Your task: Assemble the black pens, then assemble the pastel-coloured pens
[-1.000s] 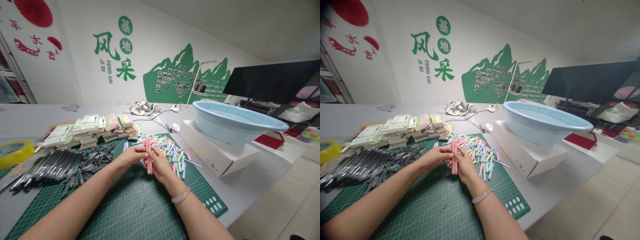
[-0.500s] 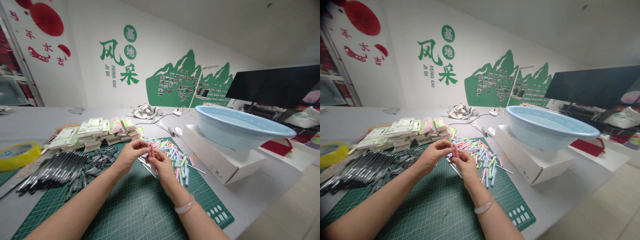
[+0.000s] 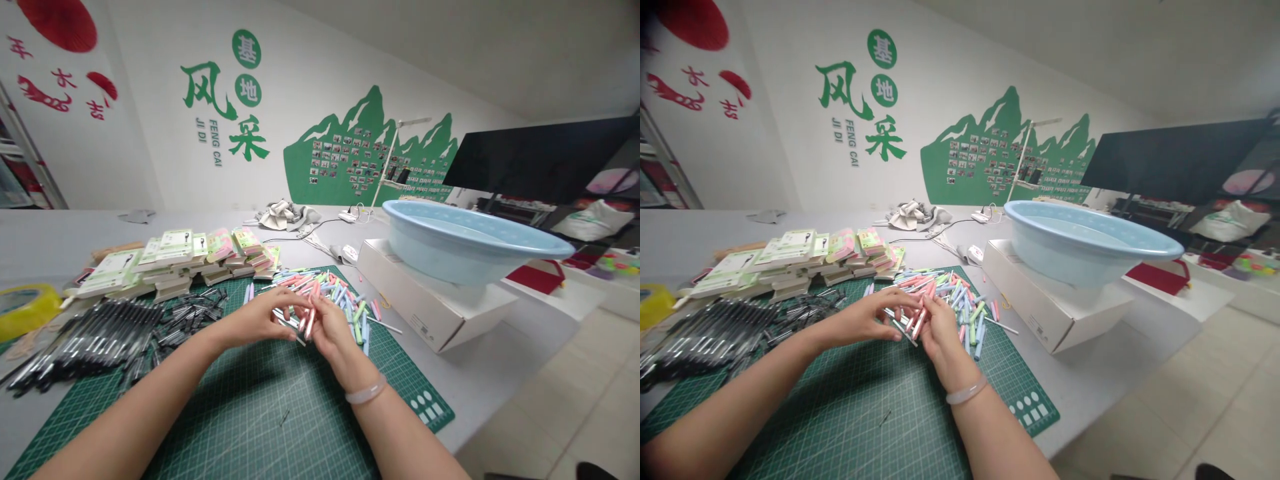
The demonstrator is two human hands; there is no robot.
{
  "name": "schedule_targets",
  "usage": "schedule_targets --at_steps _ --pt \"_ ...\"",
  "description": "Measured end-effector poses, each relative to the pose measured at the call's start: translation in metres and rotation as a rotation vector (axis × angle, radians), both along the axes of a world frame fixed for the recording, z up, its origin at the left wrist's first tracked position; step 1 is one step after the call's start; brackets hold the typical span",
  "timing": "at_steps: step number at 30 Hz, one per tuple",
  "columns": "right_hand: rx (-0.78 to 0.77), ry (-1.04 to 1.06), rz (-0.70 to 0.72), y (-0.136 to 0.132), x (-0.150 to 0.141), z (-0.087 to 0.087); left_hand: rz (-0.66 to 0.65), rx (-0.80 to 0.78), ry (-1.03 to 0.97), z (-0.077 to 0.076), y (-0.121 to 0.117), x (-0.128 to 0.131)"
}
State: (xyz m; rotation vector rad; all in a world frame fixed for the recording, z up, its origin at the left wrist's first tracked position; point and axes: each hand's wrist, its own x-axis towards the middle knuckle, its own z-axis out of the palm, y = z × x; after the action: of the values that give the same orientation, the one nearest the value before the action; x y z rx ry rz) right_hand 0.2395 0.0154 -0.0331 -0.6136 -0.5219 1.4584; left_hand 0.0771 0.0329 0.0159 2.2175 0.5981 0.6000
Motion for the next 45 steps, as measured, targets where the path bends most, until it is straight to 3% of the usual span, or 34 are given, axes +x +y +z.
schedule_targets --at_steps 3,8,13,21,26,30,36,45 --pt "0.014 -0.015 -0.011 0.0 0.001 0.001 0.029 0.133 0.014 -0.003 -0.002 0.003" --pt "0.04 -0.048 -0.024 -0.003 -0.001 0.006 -0.009 0.078 -0.019 -0.01 0.0 0.005" --pt "0.085 -0.083 -0.093 -0.003 -0.002 0.005 0.001 0.171 -0.079 -0.012 0.003 0.004" --pt "0.188 -0.118 -0.119 -0.009 -0.003 0.012 -0.033 -0.054 -0.147 -0.022 0.008 0.002" --pt "0.183 -0.121 -0.132 -0.012 -0.003 0.017 -0.036 -0.065 -0.137 -0.025 0.011 0.001" --pt "0.237 -0.17 -0.172 -0.012 -0.004 0.019 -0.025 0.007 -0.05 -0.024 0.009 0.003" --pt "0.246 -0.143 -0.213 -0.01 -0.002 0.019 0.028 0.252 -0.013 -0.027 -0.001 0.01" --pt "0.229 -0.12 -0.202 -0.01 -0.004 0.016 0.049 0.381 0.016 -0.037 -0.002 0.015"
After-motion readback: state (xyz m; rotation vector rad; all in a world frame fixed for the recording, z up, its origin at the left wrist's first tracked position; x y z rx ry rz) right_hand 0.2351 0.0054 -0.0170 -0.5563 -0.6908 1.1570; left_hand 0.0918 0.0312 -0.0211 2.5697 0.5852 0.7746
